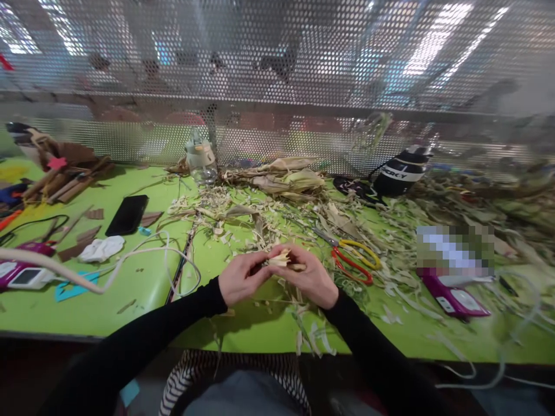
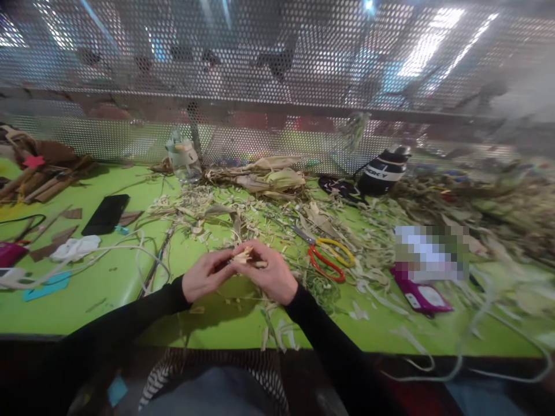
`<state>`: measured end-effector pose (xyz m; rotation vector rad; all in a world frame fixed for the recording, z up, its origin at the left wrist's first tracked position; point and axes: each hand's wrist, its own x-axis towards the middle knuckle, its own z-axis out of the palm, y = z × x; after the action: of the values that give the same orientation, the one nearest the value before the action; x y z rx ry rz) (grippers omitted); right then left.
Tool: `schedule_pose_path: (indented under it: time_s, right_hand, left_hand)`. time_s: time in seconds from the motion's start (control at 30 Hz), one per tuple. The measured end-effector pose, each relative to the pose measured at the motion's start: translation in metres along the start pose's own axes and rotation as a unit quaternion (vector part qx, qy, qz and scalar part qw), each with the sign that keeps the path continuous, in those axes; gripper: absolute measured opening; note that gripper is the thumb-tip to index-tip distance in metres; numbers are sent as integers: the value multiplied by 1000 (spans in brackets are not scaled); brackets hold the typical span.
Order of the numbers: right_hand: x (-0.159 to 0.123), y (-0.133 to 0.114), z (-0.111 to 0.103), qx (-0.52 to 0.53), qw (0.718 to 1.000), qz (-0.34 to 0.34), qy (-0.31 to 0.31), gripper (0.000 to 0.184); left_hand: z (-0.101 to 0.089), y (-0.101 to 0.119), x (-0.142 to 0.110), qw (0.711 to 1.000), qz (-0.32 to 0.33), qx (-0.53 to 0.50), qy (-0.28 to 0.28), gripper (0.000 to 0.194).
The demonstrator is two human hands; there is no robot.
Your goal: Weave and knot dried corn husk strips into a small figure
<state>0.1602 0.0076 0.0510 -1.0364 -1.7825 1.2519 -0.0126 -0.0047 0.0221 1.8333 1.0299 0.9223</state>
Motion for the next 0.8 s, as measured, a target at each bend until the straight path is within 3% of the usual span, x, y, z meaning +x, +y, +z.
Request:
schedule_pose_path:
  time_s: [0.3, 0.43, 0.53, 0.63, 0.73, 0.8]
  right_hand:
    - [3, 17, 7, 66, 994, 19, 90, 18]
    - [7, 30, 8, 114, 987, 51, 101, 19]
    - [13, 31, 6, 153, 980, 88, 88, 22]
    - [16, 27, -2, 184, 978, 93, 28, 25]
    - [15, 22, -11, 225, 970, 68, -58, 38]
    - [14, 21, -14, 220, 967, 61, -116, 43]
  left_hand:
    - [12, -9, 2, 996, 20, 81, 3, 36]
    - [20, -23, 0, 990, 28, 136, 1, 37]
    - [20, -24, 3, 991, -3, 130, -3, 36]
    - [14, -14, 6, 995, -80, -35, -50, 36]
    - [10, -5, 8, 940, -151, -286, -113, 40]
    - [9, -3, 8, 908, -154, -365, -135, 40]
